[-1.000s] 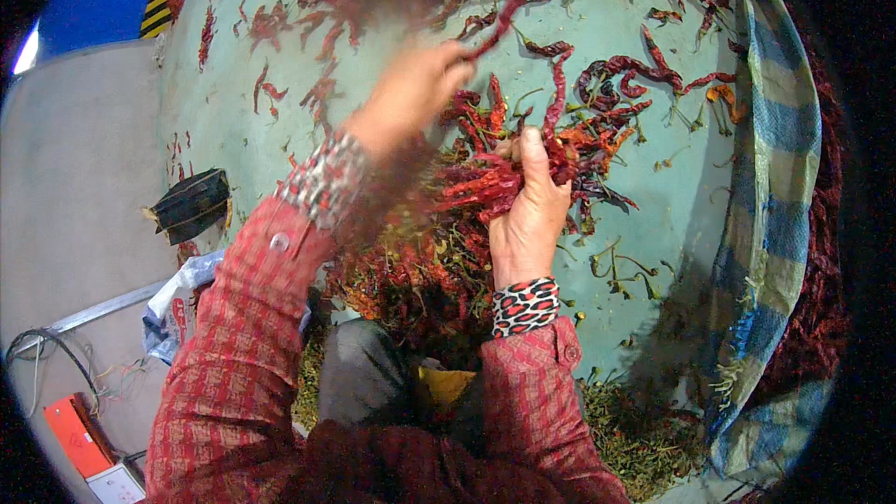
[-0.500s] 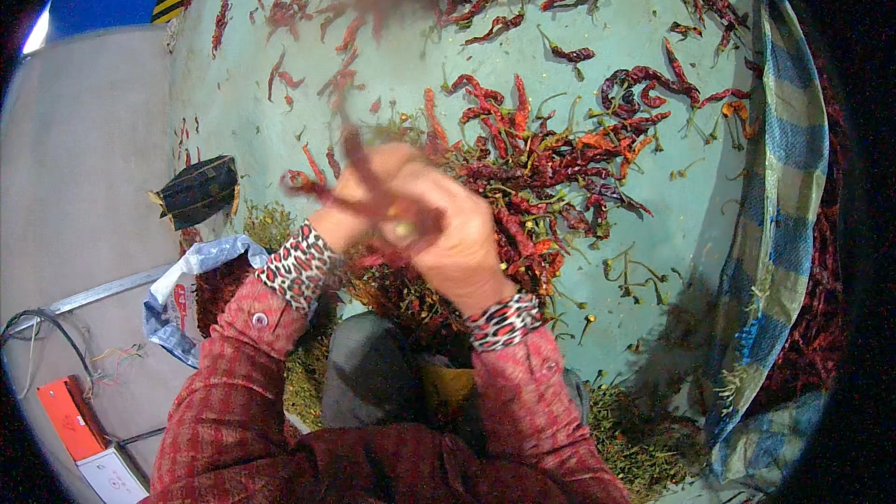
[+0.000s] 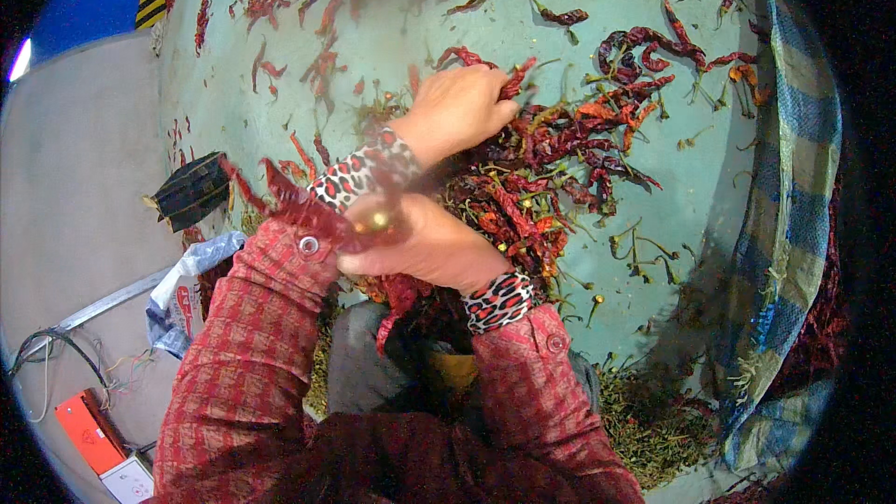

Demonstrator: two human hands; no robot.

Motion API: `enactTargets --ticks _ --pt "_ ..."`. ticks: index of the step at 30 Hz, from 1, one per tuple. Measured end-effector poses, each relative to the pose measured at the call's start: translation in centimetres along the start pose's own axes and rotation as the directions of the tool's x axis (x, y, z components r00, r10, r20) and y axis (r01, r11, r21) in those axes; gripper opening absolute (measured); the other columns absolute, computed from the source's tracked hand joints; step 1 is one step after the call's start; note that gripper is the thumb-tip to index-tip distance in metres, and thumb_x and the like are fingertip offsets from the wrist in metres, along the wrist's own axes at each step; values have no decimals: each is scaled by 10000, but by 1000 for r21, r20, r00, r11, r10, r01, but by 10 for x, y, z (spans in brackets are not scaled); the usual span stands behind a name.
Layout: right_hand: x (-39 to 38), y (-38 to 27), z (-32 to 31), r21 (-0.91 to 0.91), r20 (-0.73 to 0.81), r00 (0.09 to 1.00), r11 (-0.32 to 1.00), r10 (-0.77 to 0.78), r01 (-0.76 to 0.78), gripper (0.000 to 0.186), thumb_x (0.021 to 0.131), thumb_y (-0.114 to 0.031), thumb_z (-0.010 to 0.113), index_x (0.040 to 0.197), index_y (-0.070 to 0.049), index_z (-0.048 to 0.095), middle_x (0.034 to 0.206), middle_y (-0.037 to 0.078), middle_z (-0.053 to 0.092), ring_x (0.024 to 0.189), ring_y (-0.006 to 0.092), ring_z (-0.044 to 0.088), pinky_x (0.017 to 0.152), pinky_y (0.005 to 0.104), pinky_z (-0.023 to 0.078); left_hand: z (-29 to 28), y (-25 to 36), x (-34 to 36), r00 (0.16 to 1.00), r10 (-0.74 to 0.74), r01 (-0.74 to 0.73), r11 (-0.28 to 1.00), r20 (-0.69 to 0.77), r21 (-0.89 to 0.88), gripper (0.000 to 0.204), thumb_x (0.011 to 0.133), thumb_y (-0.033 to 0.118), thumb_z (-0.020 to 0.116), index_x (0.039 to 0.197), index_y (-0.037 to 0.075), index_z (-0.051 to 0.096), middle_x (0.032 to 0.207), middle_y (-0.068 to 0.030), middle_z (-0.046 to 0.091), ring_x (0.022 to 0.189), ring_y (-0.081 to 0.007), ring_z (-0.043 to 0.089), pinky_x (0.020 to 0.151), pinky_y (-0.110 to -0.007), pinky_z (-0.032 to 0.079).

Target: The person sits on the floor and manually removes stems from dried red chili peppers. They pick up peppers from a large pile, detach the stems by hand, and place the cleaned peppers into a nearby bag while discarding the stems.

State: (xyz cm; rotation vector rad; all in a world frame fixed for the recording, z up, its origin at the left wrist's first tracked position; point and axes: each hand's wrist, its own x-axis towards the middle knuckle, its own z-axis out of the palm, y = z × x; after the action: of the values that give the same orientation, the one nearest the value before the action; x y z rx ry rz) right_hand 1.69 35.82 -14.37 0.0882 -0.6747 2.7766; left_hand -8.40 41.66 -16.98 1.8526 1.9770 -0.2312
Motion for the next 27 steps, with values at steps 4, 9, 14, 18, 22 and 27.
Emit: enactTargets --ticks 4,9,14,18,22,27 --pt "2 1 -3 31 -134 988 996 -77 82 189 693 -103 656 830 -33 546 816 -6 557 749 78 512 694 237 417 10 -61 -26 991 -114 79 911 -64 -405 286 806 260 471 905 1 539 924 -180 539 811 -293 535 684 -368 417" --pt "16 16 -6 -145 -695 668 962 -266 232 205 717 -97 644 895 -26 571 796 -15 586 695 44 512 626 215 435 -16 -75 -89 939 -216 58 866 -267 -497 266 822 176 451 991 -23 498 905 -180 557 782 -292 560 688 -340 441" --pt "21 37 -22 -358 -709 616 928 -343 105 212 681 -90 663 862 -19 579 770 37 590 688 84 537 644 234 441 -27 -52 -122 998 17 -14 999 56 -39 199 795 102 469 972 19 509 835 -170 546 754 -310 552 639 -345 435" --pt "18 35 -23 -478 -648 654 877 -390 50 195 663 -77 666 828 -19 579 734 58 580 657 103 541 617 252 445 -32 -54 -127 995 26 -8 984 96 -180 185 788 140 513 924 15 518 796 -165 547 722 -321 539 633 -346 431" --pt "15 22 -17 -197 -724 654 974 -221 112 198 728 -31 625 917 -10 567 828 3 597 706 49 519 649 198 431 -36 -45 -128 999 -29 43 939 45 -341 205 788 155 536 936 13 529 782 -148 556 721 -250 556 639 -319 434" --pt "17 24 -15 -217 -724 611 946 -321 240 138 735 -59 624 853 -22 563 733 -23 565 628 38 485 563 192 413 -34 -33 -127 968 -231 250 826 101 -505 164 816 124 506 927 7 537 697 -72 570 594 -129 551 552 -245 440"
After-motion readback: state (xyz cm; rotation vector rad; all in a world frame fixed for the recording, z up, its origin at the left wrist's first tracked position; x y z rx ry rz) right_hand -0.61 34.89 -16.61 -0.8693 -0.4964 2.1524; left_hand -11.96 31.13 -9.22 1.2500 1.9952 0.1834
